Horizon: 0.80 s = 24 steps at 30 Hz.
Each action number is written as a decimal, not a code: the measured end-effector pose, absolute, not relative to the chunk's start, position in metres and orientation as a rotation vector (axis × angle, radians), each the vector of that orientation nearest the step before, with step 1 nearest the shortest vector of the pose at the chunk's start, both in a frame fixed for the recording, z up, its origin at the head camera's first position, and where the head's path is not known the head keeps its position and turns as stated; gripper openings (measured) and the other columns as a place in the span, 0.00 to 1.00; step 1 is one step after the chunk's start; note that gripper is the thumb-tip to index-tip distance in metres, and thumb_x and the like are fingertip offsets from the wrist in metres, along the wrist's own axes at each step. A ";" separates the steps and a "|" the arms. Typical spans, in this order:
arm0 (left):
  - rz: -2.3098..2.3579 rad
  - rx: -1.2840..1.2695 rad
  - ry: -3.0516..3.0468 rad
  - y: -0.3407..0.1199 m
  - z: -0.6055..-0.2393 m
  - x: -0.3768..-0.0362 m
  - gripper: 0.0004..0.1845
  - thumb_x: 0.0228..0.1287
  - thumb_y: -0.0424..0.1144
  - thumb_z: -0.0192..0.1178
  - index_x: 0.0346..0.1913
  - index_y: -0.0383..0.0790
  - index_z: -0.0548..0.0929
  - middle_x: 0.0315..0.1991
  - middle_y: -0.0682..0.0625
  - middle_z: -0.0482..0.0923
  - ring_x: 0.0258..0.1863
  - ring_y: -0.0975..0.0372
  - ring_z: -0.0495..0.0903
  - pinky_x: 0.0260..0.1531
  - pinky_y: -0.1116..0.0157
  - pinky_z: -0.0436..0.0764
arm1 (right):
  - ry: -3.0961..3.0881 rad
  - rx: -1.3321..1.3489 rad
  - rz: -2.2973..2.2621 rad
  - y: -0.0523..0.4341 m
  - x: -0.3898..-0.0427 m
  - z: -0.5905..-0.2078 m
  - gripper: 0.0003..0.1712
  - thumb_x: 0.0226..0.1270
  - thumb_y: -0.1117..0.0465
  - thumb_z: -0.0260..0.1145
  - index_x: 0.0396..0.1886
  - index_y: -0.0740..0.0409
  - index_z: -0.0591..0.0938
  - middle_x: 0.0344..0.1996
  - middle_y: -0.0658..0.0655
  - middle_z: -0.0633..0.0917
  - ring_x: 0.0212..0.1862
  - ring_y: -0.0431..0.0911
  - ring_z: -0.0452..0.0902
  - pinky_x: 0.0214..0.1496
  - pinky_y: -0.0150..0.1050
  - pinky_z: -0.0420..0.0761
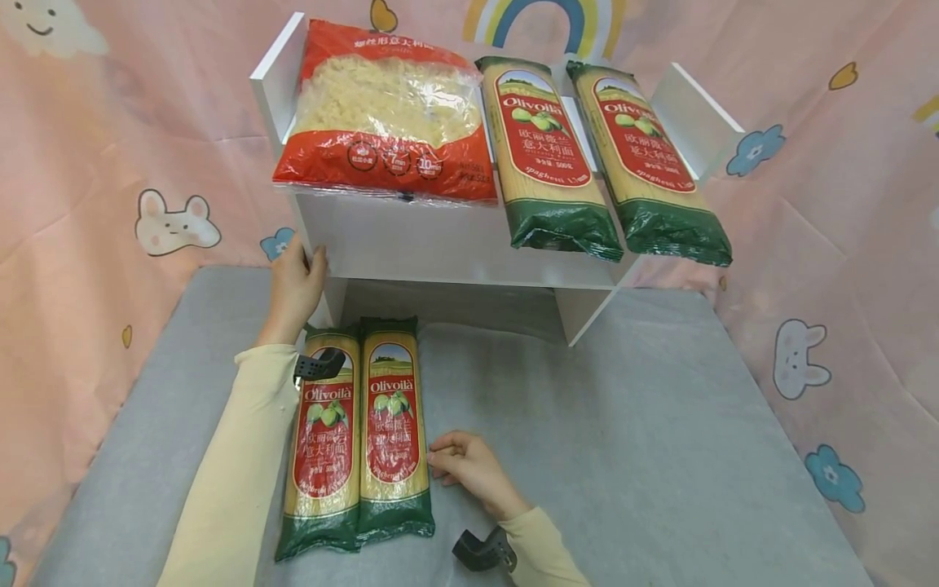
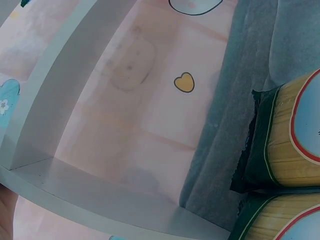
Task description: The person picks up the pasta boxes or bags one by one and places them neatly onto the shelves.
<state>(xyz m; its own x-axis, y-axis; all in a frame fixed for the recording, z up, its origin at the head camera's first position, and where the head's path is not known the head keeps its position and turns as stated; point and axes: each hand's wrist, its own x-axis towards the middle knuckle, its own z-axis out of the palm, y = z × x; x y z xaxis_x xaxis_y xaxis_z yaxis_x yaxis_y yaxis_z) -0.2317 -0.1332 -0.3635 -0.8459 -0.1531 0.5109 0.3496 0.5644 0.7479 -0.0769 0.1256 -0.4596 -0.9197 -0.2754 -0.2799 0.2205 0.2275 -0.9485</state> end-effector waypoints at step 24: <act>-1.215 -0.148 -2.241 -0.132 -0.365 -0.232 0.10 0.71 0.31 0.46 0.43 0.24 0.73 0.26 0.34 0.74 0.21 0.51 0.69 0.23 0.60 0.64 | 2.209 -0.009 -1.605 0.105 -0.078 -0.458 0.16 0.53 0.68 0.70 0.38 0.72 0.76 0.26 0.54 0.79 0.26 0.41 0.72 0.31 0.38 0.78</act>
<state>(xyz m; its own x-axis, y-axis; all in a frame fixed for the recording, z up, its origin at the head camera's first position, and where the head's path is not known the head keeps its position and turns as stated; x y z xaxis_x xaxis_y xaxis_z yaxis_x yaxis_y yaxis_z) -0.2323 -0.1315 -0.3650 -0.8257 -0.1710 0.5375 0.3570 0.5793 0.7328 -0.0784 0.1049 -0.4582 -0.9167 -0.2399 -0.3197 0.2300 0.3376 -0.9128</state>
